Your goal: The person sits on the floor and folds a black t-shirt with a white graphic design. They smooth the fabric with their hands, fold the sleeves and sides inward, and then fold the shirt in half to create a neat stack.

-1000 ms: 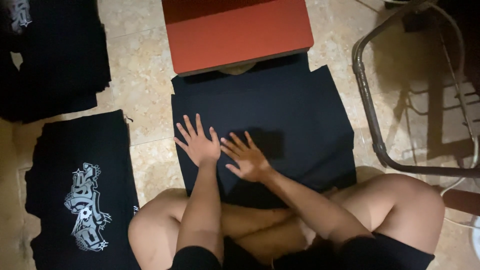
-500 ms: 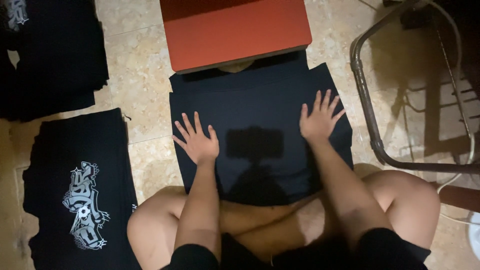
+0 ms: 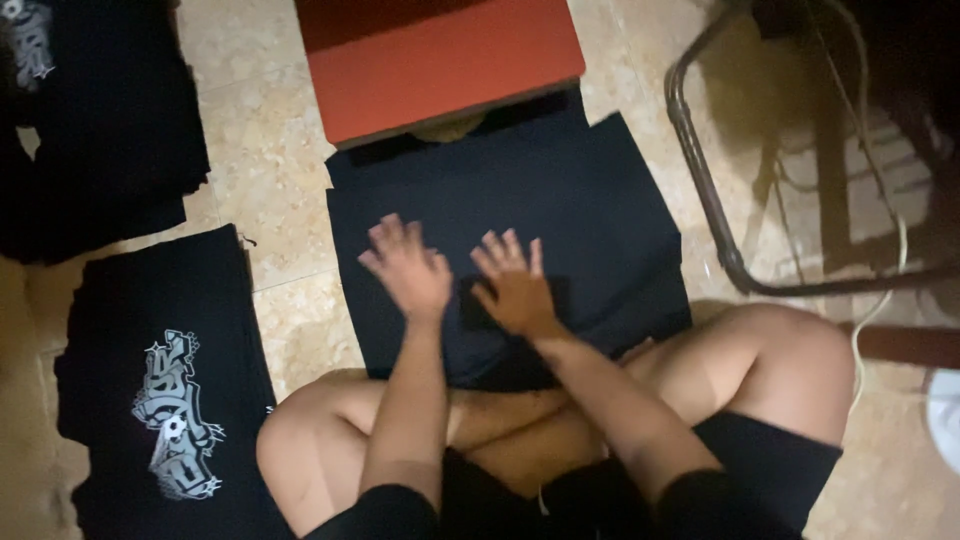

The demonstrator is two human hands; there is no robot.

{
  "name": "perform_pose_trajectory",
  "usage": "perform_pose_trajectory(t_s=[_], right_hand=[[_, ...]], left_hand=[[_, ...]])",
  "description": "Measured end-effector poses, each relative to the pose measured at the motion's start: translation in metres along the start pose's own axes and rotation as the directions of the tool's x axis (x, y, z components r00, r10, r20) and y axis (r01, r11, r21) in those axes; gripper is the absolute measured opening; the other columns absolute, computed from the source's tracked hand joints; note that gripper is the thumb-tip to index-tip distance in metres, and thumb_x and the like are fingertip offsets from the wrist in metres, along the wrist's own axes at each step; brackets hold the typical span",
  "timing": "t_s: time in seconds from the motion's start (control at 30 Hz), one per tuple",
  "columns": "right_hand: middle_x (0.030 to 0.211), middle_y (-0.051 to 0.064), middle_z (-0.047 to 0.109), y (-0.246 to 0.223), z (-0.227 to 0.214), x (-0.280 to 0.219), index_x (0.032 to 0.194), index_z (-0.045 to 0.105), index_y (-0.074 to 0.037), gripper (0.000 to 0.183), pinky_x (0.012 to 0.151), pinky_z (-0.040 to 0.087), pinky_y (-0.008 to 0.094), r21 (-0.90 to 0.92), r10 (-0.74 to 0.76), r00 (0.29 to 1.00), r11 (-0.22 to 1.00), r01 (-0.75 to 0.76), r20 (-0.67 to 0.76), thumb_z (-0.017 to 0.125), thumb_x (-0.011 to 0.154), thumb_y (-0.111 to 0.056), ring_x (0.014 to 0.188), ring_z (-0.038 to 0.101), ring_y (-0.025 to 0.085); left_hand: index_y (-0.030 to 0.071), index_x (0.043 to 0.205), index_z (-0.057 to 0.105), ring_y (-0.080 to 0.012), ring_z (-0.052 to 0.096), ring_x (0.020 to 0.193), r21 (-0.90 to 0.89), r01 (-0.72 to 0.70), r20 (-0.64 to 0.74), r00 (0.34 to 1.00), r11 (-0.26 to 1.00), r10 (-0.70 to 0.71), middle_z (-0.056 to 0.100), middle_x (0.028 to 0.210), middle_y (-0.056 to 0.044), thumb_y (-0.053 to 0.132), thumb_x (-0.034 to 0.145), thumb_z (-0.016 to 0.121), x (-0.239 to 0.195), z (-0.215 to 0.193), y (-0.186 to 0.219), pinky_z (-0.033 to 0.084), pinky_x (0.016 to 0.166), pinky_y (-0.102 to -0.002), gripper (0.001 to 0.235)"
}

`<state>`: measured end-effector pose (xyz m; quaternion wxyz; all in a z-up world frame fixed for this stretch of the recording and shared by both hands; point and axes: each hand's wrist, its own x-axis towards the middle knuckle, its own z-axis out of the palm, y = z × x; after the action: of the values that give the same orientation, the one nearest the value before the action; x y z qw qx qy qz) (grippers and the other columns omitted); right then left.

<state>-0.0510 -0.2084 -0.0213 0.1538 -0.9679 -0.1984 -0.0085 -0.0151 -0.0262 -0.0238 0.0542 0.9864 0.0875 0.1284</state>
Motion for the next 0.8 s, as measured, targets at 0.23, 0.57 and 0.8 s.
perform_pose_trajectory(t_s=[0.23,0.57,0.8], right_hand=[[0.171,0.006,0.023,0.043,-0.011,-0.005,0.160,0.036,-0.027,0.070,0.117,0.012,0.074,-0.127,0.600,0.770,0.765,-0.631,-0.215,0.050,0.097,-0.055,0.155,0.018,0.041],[0.175,0.003,-0.005,0.105,-0.017,-0.029,0.167,0.012,-0.029,0.073,0.124,-0.011,0.067,-0.002,0.947,0.316,0.317,-0.949,-0.048,0.017,0.105,-0.067,0.156,-0.015,0.041],[0.175,0.011,0.005,0.100,-0.012,-0.027,0.166,0.022,-0.019,0.071,0.123,-0.005,0.070,0.058,0.908,0.366,0.384,-0.921,-0.202,0.026,0.106,-0.057,0.156,-0.007,0.047]], left_hand=[[0.034,0.158,0.038,-0.0338,0.017,0.158,-0.213,-0.326,0.279,0.883,0.921,0.377,0.022,0.171,-0.002,0.039,0.098,0.050,-0.006,-0.009,0.059,0.015,0.123,-0.068,0.062],[0.043,0.163,0.022,-0.0327,-0.001,0.160,0.101,0.118,0.325,0.935,0.988,-0.145,0.001,0.175,0.003,0.060,0.104,0.030,0.045,0.007,-0.031,0.005,0.124,-0.068,0.062],[0.037,0.166,0.012,-0.0342,-0.009,0.159,0.091,0.129,0.397,0.904,0.987,-0.155,-0.006,0.174,-0.002,0.061,0.103,0.023,0.052,0.007,-0.050,-0.005,0.124,-0.065,0.068]])
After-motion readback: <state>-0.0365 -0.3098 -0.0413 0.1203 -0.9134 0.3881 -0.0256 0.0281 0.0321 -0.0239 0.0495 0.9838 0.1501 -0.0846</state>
